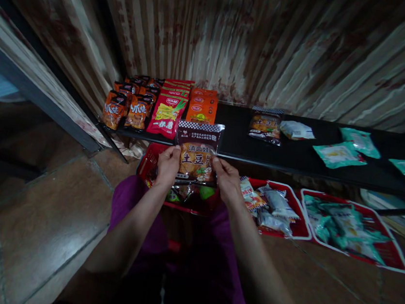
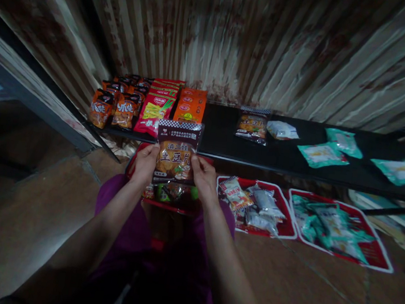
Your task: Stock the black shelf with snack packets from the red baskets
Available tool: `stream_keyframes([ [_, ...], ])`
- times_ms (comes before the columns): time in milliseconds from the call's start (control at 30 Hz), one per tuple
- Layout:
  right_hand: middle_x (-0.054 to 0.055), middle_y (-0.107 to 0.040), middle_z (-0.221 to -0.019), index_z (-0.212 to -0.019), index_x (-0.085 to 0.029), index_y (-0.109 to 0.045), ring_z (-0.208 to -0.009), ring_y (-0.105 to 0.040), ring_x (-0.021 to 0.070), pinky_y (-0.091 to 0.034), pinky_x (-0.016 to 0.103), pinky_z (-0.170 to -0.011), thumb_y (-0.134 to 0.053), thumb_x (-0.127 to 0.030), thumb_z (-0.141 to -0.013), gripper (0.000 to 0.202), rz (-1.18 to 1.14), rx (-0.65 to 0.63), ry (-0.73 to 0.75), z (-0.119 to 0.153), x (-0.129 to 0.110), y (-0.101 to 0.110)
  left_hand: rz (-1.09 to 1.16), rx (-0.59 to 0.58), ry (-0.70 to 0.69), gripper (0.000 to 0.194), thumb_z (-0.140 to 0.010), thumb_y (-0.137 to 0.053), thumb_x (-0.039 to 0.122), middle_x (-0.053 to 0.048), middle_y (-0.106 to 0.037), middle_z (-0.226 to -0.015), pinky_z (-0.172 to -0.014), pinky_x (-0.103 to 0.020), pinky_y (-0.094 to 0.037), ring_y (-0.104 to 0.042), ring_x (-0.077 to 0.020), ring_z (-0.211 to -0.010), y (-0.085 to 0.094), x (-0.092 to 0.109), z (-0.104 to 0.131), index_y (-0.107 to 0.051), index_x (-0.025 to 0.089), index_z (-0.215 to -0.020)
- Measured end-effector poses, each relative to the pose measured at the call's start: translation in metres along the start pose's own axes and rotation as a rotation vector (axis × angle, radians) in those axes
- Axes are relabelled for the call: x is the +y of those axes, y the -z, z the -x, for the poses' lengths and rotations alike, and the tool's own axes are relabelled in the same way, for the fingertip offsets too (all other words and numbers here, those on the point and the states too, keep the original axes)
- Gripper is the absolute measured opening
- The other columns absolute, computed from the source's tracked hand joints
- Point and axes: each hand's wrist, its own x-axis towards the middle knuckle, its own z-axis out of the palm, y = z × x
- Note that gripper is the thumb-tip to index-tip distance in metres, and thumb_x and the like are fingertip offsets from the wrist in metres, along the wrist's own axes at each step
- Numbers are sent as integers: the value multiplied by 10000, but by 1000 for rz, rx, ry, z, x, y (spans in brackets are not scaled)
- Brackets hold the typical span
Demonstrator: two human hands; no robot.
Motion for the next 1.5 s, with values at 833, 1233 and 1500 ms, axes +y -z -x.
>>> stream_keyframes([
  [833, -38, -608, -567, -641, -176, -663, -521, -516, 105, -425, 230, -524, -637, -417, -664, 243, 37, 288, 146, -5, 0, 4, 49, -241, 116, 172, -739, -610, 302, -2, -640, -660, -625, -231, -464, -564, -101, -583, 13, 13, 20, -650, 135, -749],
  [1233, -31, -636, -579, -669, -174, -664, -513, -546, 102, -472, 229, -502, -713, -331, -631, 169, -140, 206, 12, 1, -33, -4, 41, -238, 218, 160, -820, -542, 197, -45, -653, -682, -560, -238, -531, -598, -109, -577, 17, 21, 39, -641, 102, -738],
  [1500, -10, -704, -715, -723, -189, -622, -645, -678, 133, -565, 247, -645, -787, -265, -605, 217, -326, 5, -137, 35, -30, 0, 126, -161, 143, 169, -807, -577, 269, -36, -649, -729, -624, -252, -551, -612, -110, -646, 11, 27, 37, -622, 111, -764],
])
